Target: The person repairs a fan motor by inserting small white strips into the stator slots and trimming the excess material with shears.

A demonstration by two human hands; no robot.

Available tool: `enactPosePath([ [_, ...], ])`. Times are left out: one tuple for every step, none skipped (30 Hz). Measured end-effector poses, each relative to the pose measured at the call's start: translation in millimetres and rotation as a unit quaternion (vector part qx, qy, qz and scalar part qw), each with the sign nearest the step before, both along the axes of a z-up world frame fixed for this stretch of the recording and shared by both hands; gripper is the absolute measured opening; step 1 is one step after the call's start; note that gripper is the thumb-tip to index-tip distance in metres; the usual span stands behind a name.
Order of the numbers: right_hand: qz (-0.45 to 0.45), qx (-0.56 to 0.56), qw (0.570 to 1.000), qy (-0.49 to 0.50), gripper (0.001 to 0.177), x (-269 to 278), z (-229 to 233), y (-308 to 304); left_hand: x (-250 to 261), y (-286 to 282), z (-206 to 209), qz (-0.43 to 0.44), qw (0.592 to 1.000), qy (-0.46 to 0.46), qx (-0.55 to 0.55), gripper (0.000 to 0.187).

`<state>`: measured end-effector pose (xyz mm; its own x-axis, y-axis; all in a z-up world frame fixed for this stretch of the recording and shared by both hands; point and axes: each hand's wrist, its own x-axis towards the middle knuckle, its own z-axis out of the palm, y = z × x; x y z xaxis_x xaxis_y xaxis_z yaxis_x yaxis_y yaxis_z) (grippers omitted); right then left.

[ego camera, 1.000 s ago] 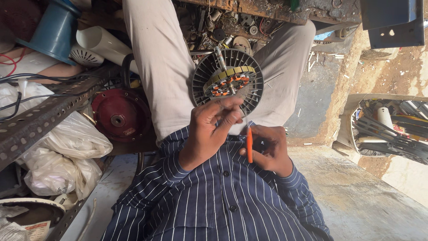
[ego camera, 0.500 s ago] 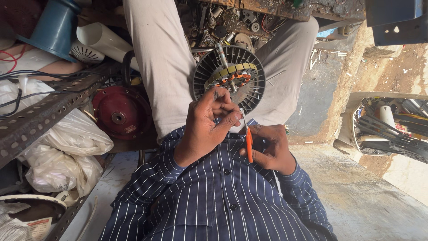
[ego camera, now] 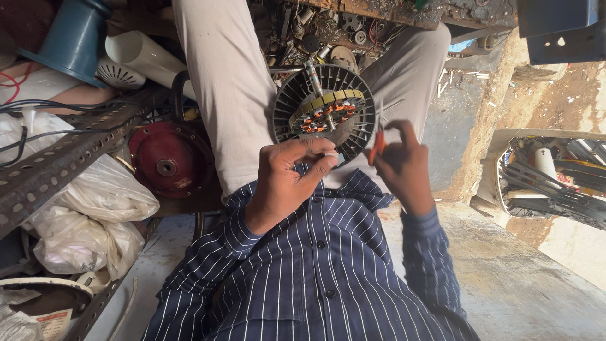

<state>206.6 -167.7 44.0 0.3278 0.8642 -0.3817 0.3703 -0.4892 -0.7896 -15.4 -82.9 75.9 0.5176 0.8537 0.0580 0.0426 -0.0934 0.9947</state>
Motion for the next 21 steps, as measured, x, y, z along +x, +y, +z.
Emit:
enactPosePath([
  [0.006, -0.024, 0.996, -0.086, 0.038, -1, -2, 8, -1, 0, -1, 0.007, 1.0, 0.013, 0.024, 0.017],
  [0.008, -0.026, 0.996, -0.085, 0.038, -2, -4, 14, -2, 0, -4, 0.01, 1.0, 0.014, 0.023, 0.017],
  [0.037, 0.039, 0.991, -0.125, 0.037, -4, -8, 19, -2, 0, -7, 0.009, 0.999, 0.014, 0.039, 0.014],
  [0.065, 0.104, 0.979, -0.163, 0.036, -7, -11, 22, -3, 0, -10, 0.007, 0.998, 0.015, 0.055, 0.01],
  [0.066, 0.103, 0.979, -0.162, 0.036, -10, -13, 22, -4, -2, -14, 0.009, 0.998, 0.016, 0.054, 0.01],
  [0.077, 0.133, 0.967, -0.203, 0.034, -13, -14, 22, -3, -4, -18, 0.005, 0.999, -0.022, -0.025, 0.011],
  [0.088, 0.163, 0.952, -0.243, 0.032, -15, -16, 23, -3, -6, -22, 0.001, 0.993, -0.059, -0.104, 0.012],
  [0.089, 0.16, 0.953, -0.243, 0.032, -15, -16, 23, -3, -9, -28, 0.002, 0.992, -0.06, -0.107, 0.012],
  [0.085, 0.12, 0.967, -0.207, 0.025, -15, -17, 23, -2, -12, -33, 0.007, 0.981, -0.095, -0.171, 0.013],
  [0.078, 0.082, 0.979, -0.171, 0.018, -15, -17, 24, -2, -13, -38, 0.01, 0.964, -0.131, -0.232, 0.015],
  [0.077, 0.081, 0.979, -0.171, 0.018, -16, -18, 25, -2, -13, -41, 0.008, 0.964, -0.131, -0.233, 0.015],
  [0.078, 0.079, 0.983, -0.145, 0.029, -16, -18, 25, -1, -14, -44, 0.015, 0.959, -0.147, -0.243, 0.019],
  [0.079, 0.076, 0.987, -0.118, 0.04, -16, -18, 24, 0, -14, -45, 0.022, 0.953, -0.163, -0.253, 0.024],
  [0.08, 0.077, 0.987, -0.117, 0.04, -15, -17, 22, 0, -14, -44, 0.023, 0.954, -0.163, -0.252, 0.024],
  [0.072, 0.114, 0.986, -0.099, 0.027, -14, -14, 16, -1, -14, -42, 0.023, 0.961, -0.137, -0.24, 0.027],
  [0.063, 0.149, 0.984, -0.079, 0.015, -14, -13, 8, -1, -14, -39, 0.023, 0.967, -0.11, -0.229, 0.03],
  [0.064, 0.148, 0.984, -0.077, 0.015, -15, -13, 1, -1, -14, -37, 0.025, 0.967, -0.108, -0.23, 0.03],
  [0.004, 0.155, 0.979, 0.13, 0.012, -16, -13, -7, 1, -13, -35, 0.014, 0.972, -0.101, -0.213, 0.03],
  [-0.058, 0.155, 0.929, 0.331, 0.011, -17, -14, -13, 2, -13, -32, 0.002, 0.976, -0.093, -0.197, 0.029],
  [-0.061, 0.154, 0.93, 0.33, 0.011, -19, -17, -19, 3, -14, -28, 0.0, 0.975, -0.094, -0.199, 0.029],
  [-0.083, 0.147, 0.896, 0.412, 0.012, -24, -20, -23, 4, -15, -24, -0.011, 0.977, -0.089, -0.195, 0.028],
])
